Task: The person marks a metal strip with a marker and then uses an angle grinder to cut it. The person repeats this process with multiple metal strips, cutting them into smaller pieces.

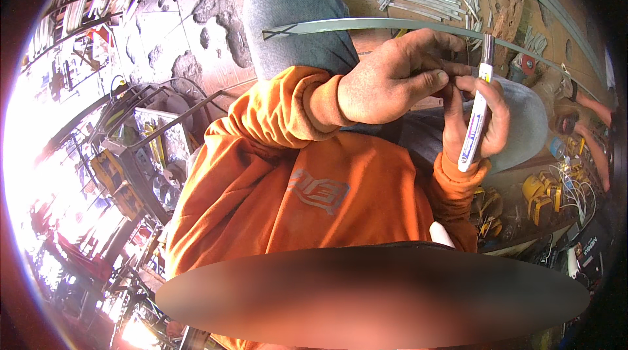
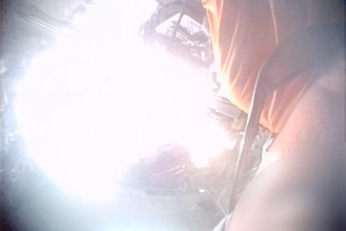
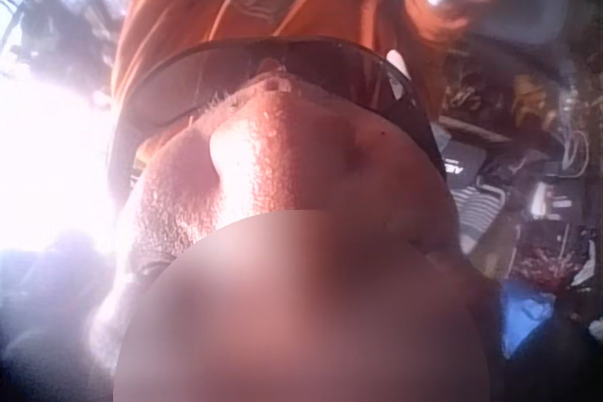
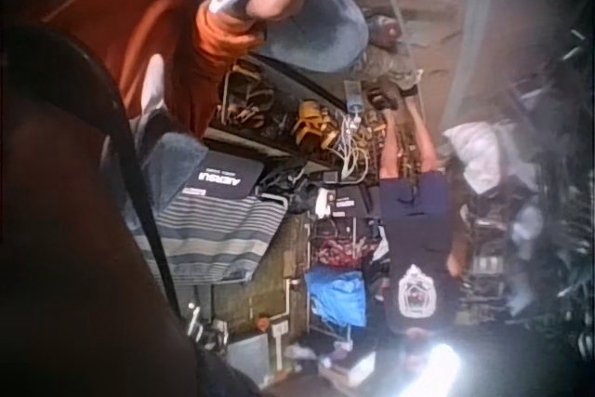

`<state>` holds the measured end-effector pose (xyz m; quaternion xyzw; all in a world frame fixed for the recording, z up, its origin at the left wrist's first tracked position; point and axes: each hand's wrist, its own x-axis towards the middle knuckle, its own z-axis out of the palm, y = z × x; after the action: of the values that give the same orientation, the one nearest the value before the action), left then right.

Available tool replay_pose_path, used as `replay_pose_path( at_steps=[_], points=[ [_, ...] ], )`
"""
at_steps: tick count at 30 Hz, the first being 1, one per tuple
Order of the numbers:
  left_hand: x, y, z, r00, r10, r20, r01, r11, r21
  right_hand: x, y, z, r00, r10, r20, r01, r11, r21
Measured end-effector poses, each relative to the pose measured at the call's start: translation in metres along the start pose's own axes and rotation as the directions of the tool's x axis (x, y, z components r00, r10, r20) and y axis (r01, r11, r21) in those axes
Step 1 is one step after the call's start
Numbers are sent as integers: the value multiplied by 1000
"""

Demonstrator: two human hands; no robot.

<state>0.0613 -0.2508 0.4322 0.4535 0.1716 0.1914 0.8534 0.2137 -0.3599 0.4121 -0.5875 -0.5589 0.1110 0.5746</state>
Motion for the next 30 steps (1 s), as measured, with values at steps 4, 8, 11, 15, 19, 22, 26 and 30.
replay_pose_path(
  at_steps=[4,8,11,15,19,22,26,30],
  points=[
    [2,1,1,998,61,-2,-61,998,27,-1,3,2,1000,-9,-24,9,1000,6],
    [1,3,4,999,30,-39,-31,999,-31,-2,4,3,999,-19,-28,19,1000,20],
    [1,3,4,999,21,-49,-23,999,-43,-2,2,2,1000,-11,-21,12,1000,20],
    [1,5,5,997,19,-68,-20,999,-26,-2,1,1,1000,-5,-14,5,1000,19],
    [0,5,5,996,-2,-89,2,1000,0,-3,3,2,1000,-8,-27,9,999,38],
    [1,5,4,997,13,-77,-10,999,37,-4,4,1,1000,-4,-28,5,1000,28],
    [3,6,6,996,47,-74,-49,999,-24,-1,3,0,1000,-26,-17,26,1000,4],
    [0,-1,2,995,66,-80,-66,998,9,2,0,0,998,-61,-3,61,997,-47]
  ],
)
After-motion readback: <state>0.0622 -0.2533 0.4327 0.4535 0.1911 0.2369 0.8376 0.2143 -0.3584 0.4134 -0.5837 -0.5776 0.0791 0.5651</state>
